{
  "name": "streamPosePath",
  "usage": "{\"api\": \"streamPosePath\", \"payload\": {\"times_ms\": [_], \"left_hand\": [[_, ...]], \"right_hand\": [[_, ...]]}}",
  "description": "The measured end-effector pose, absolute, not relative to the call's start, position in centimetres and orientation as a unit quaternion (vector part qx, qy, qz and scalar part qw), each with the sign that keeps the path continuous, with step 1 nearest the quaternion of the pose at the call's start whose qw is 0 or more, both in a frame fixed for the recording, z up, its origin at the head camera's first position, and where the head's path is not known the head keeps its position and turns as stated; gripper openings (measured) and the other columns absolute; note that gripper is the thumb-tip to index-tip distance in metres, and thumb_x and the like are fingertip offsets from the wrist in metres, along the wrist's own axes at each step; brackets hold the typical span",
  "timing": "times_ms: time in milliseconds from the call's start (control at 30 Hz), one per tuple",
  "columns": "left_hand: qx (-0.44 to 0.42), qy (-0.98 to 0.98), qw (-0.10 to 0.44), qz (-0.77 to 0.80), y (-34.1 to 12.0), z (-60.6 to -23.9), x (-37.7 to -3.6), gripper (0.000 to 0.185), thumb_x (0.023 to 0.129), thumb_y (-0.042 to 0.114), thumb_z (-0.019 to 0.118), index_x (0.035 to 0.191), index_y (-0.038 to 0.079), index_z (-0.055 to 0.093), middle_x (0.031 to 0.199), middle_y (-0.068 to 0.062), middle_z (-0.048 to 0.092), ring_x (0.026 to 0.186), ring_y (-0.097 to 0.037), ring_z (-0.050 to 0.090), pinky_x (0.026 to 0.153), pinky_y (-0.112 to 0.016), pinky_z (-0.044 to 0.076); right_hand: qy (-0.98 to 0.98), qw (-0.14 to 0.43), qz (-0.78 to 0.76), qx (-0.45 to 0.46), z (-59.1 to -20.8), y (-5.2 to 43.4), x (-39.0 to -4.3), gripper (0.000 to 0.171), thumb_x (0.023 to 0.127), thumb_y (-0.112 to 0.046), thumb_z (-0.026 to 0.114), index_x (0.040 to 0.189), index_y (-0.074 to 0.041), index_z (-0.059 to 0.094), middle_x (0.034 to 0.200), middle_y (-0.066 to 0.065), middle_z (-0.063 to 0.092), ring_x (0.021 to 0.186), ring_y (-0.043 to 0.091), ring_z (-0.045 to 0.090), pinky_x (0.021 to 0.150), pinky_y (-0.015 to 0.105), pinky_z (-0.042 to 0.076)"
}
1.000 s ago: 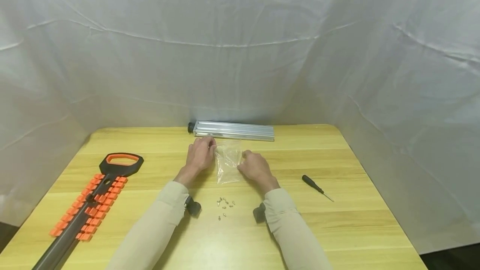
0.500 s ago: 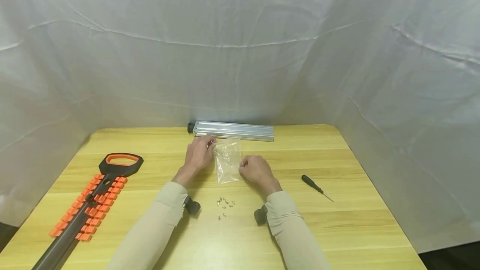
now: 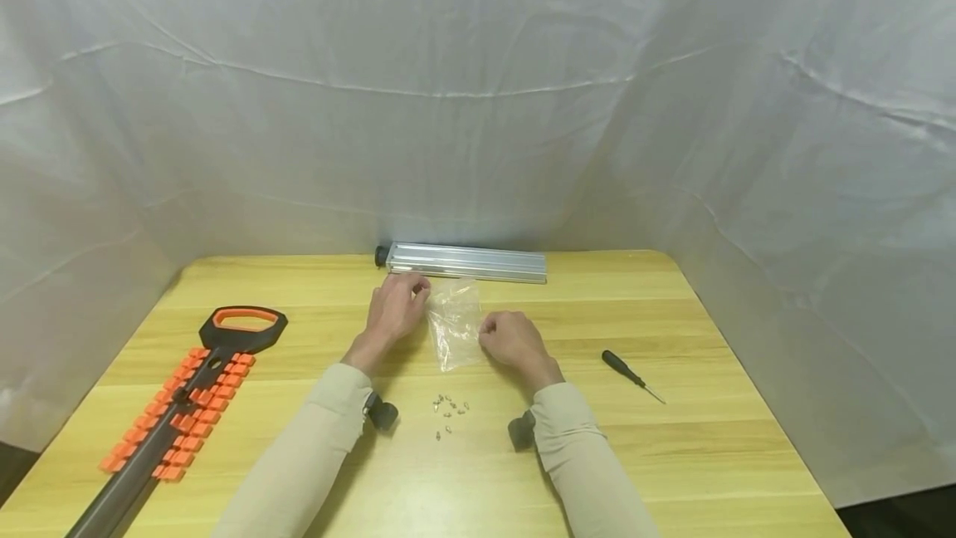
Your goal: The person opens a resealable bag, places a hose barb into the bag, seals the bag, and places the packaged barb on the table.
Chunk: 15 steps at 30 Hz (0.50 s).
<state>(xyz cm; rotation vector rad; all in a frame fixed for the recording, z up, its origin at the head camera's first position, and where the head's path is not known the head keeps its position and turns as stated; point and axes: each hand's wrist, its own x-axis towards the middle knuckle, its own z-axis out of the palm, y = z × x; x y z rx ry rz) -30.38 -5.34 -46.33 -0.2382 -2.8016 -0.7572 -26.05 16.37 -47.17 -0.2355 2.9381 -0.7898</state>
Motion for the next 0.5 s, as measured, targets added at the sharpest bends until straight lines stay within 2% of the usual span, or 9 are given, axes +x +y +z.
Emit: {"api": "streamPosePath", "payload": {"times_ms": [200, 333, 500], "left_hand": [[-0.079, -0.957, 0.09, -0.264, -6.0, -46.4, -30.1, 0.015, 0.094, 0.022, 0.054, 0.095, 0.017, 0.068, 0.093, 0.0, 0.069, 0.092, -0.022, 0.058, 0.081, -0.039, 0.047], [-0.078, -0.959, 0.069, -0.262, -6.6, -46.4, -29.5, 0.013, 0.093, 0.018, 0.054, 0.089, 0.015, 0.066, 0.086, -0.002, 0.068, 0.083, -0.021, 0.061, 0.074, -0.037, 0.05], [-0.066, -0.963, 0.039, -0.259, -7.0, -46.5, -28.9, 0.013, 0.093, 0.015, 0.052, 0.085, 0.012, 0.063, 0.081, -0.004, 0.066, 0.072, -0.019, 0.059, 0.064, -0.032, 0.047]], "right_hand": [[0.958, 0.047, -0.274, -0.075, -46.9, 17.0, -26.3, 0.013, 0.093, -0.025, 0.057, 0.091, -0.02, 0.068, 0.086, -0.004, 0.066, 0.082, 0.016, 0.059, 0.083, 0.038, 0.049], [0.955, 0.05, -0.28, -0.078, -46.9, 17.5, -26.7, 0.015, 0.096, -0.029, 0.056, 0.093, -0.019, 0.067, 0.086, -0.002, 0.066, 0.082, 0.016, 0.059, 0.081, 0.038, 0.049], [0.942, 0.06, -0.324, -0.067, -47.0, 18.1, -27.2, 0.015, 0.095, -0.029, 0.061, 0.101, -0.017, 0.066, 0.09, 0.002, 0.067, 0.084, 0.017, 0.061, 0.08, 0.036, 0.05]]}}
